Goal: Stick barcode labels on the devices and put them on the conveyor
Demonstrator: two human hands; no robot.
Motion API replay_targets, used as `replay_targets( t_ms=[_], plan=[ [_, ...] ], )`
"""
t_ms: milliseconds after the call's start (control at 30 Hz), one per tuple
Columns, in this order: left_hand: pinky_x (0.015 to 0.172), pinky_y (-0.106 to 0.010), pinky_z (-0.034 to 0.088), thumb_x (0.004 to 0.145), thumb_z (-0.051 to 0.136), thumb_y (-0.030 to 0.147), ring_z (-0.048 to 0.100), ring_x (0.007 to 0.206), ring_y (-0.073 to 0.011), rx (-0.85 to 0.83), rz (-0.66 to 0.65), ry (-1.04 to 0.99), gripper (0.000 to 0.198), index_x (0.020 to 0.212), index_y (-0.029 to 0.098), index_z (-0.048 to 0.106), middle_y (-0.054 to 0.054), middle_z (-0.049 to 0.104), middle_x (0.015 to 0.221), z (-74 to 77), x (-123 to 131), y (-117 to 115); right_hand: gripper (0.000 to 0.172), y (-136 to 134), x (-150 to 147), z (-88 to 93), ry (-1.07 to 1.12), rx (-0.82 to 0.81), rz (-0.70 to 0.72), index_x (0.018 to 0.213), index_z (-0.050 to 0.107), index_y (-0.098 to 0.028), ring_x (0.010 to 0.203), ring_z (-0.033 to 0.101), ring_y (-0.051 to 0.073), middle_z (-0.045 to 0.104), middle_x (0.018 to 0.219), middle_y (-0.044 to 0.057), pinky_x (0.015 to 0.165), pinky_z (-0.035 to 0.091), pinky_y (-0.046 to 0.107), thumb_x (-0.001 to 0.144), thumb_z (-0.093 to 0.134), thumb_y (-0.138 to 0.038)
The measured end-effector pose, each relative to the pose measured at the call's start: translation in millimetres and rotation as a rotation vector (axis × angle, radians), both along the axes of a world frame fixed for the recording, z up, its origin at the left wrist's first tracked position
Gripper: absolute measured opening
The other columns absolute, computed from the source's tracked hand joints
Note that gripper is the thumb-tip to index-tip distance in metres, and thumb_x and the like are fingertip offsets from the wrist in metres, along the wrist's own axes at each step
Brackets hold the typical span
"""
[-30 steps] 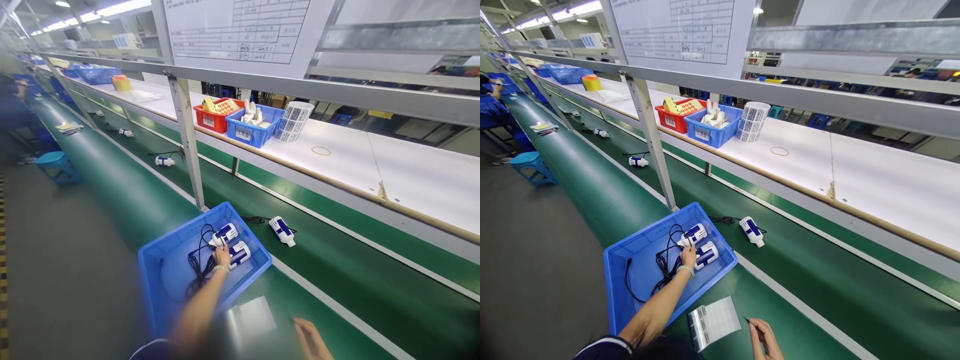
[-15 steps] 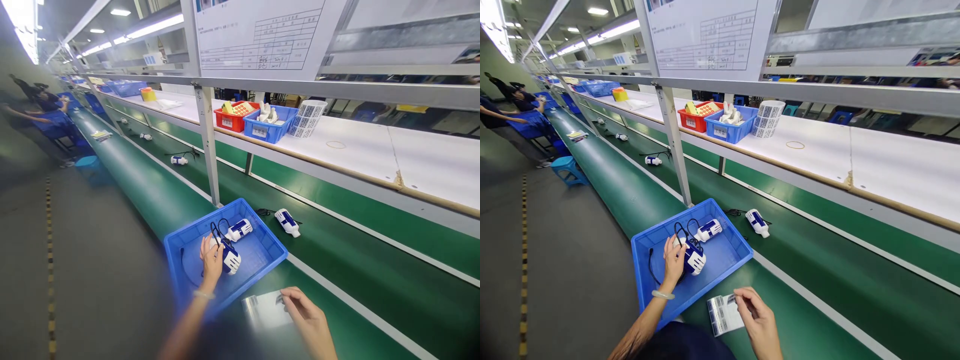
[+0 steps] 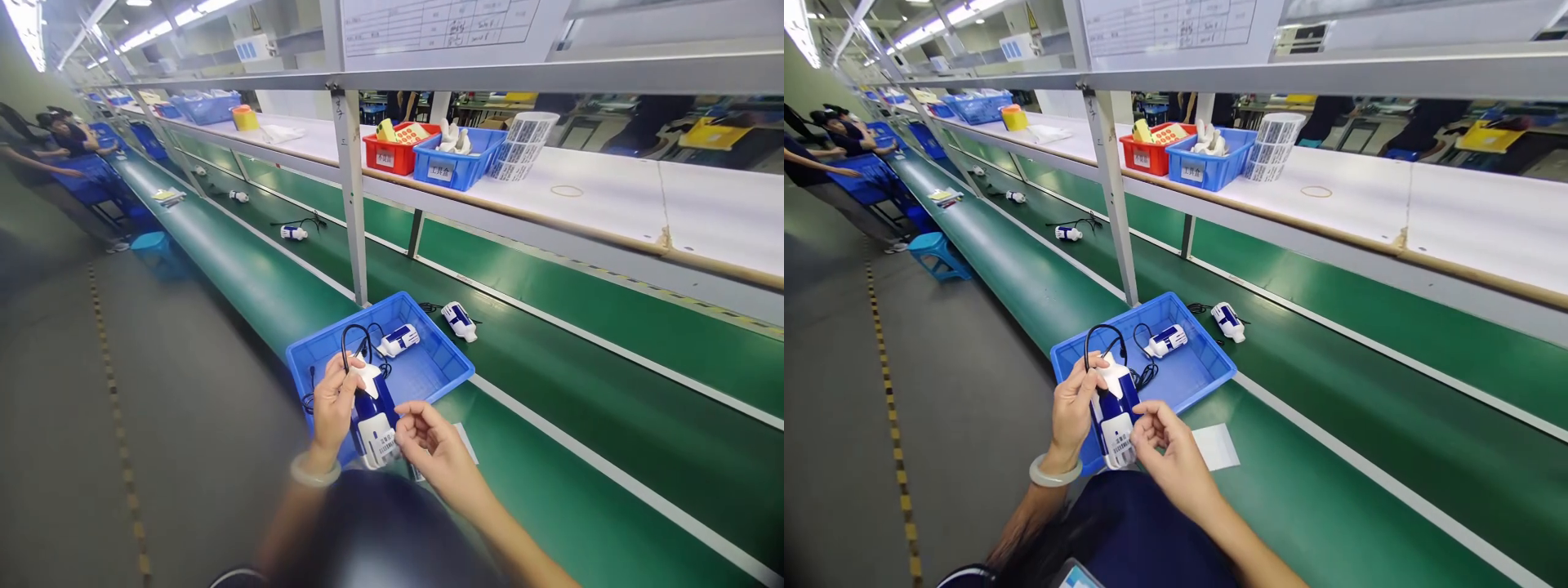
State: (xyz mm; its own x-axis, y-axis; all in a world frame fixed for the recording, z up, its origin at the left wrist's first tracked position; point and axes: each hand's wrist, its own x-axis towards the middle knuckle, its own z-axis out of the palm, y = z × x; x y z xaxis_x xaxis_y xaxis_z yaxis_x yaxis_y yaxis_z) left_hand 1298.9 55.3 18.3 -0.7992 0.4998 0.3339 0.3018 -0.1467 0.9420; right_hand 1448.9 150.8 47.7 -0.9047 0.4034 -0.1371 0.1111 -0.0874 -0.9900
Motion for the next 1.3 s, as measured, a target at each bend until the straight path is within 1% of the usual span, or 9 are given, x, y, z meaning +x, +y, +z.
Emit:
replay_targets(
  t_ms=[67,167,333,467,733,1000,1200,1300],
  plan=[
    [0.098,-0.031,0.036,0.093,0.049,0.026,0.052,0.112,-0.0176,0.017,-0.009,0.001,0.030,0.066,0.019,0.059,-0.002,0.061,0.101,9.7,8.4,-2.5,0.020,-6.3,0.4,0.2,0.000,0.049,-0.001,0.103,0.050,-0.020,0.068,0.048,0.011,0.053,0.077,-0.002,0.066,0.044,0.025,0.087,0.056,-0.031],
    [0.097,-0.030,0.036,0.094,0.047,0.025,0.051,0.113,-0.0176,0.039,-0.017,0.005,0.031,0.065,0.019,0.057,-0.002,0.060,0.101,19.8,17.7,-3.8,0.017,-12.1,3.7,-1.0,-0.002,0.166,-0.026,0.102,0.049,-0.021,0.067,0.050,0.011,0.055,0.078,-0.002,0.065,0.045,0.024,0.089,0.053,-0.030],
    [0.098,-0.030,0.035,0.094,0.047,0.025,0.049,0.114,-0.0176,0.051,-0.003,0.027,0.031,0.065,0.019,0.057,-0.002,0.061,0.099,28.2,28.1,-4.1,0.014,-16.5,11.3,-3.8,0.003,0.320,-0.079,0.101,0.049,-0.022,0.067,0.053,0.011,0.057,0.079,-0.001,0.063,0.046,0.022,0.091,0.051,-0.030],
    [0.098,-0.031,0.034,0.094,0.047,0.026,0.049,0.114,-0.0179,0.067,0.016,0.006,0.032,0.064,0.019,0.056,-0.002,0.060,0.099,30.8,31.9,-5.7,0.011,-19.0,14.7,-3.0,0.024,0.370,-0.105,0.099,0.051,-0.022,0.068,0.054,0.011,0.058,0.080,-0.001,0.064,0.047,0.022,0.091,0.052,-0.030],
    [0.095,-0.033,0.037,0.093,0.048,0.026,0.051,0.108,-0.0186,0.109,0.025,-0.030,0.033,0.062,0.019,0.056,-0.003,0.060,0.097,31.4,33.8,-7.0,0.007,-19.9,17.7,0.6,0.039,0.419,-0.094,0.094,0.051,-0.023,0.068,0.055,0.010,0.059,0.079,-0.001,0.063,0.047,0.021,0.091,0.050,-0.029],
    [0.098,-0.032,0.035,0.094,0.047,0.026,0.050,0.113,-0.0195,0.084,0.006,0.003,0.034,0.062,0.019,0.056,-0.003,0.060,0.096,36.6,37.6,-5.7,0.007,-17.8,19.6,1.4,0.046,0.441,-0.107,0.093,0.050,-0.022,0.067,0.055,0.011,0.059,0.078,-0.001,0.062,0.047,0.022,0.091,0.049,-0.029],
    [0.098,-0.035,0.036,0.093,0.047,0.026,0.049,0.114,-0.0214,0.068,0.011,0.009,0.033,0.062,0.019,0.056,-0.004,0.061,0.096,36.6,39.0,-3.2,0.008,-16.9,20.8,1.1,0.011,0.452,-0.093,0.093,0.049,-0.023,0.066,0.055,0.013,0.059,0.077,0.000,0.062,0.048,0.024,0.092,0.047,-0.030],
    [0.098,-0.035,0.036,0.093,0.047,0.025,0.049,0.114,-0.0212,0.064,0.010,0.036,0.032,0.063,0.019,0.055,-0.004,0.061,0.096,37.1,38.9,-2.9,0.007,-15.9,21.6,-1.5,0.013,0.490,-0.096,0.095,0.048,-0.024,0.066,0.056,0.014,0.059,0.078,0.001,0.063,0.049,0.025,0.093,0.046,-0.030]
  ],
)
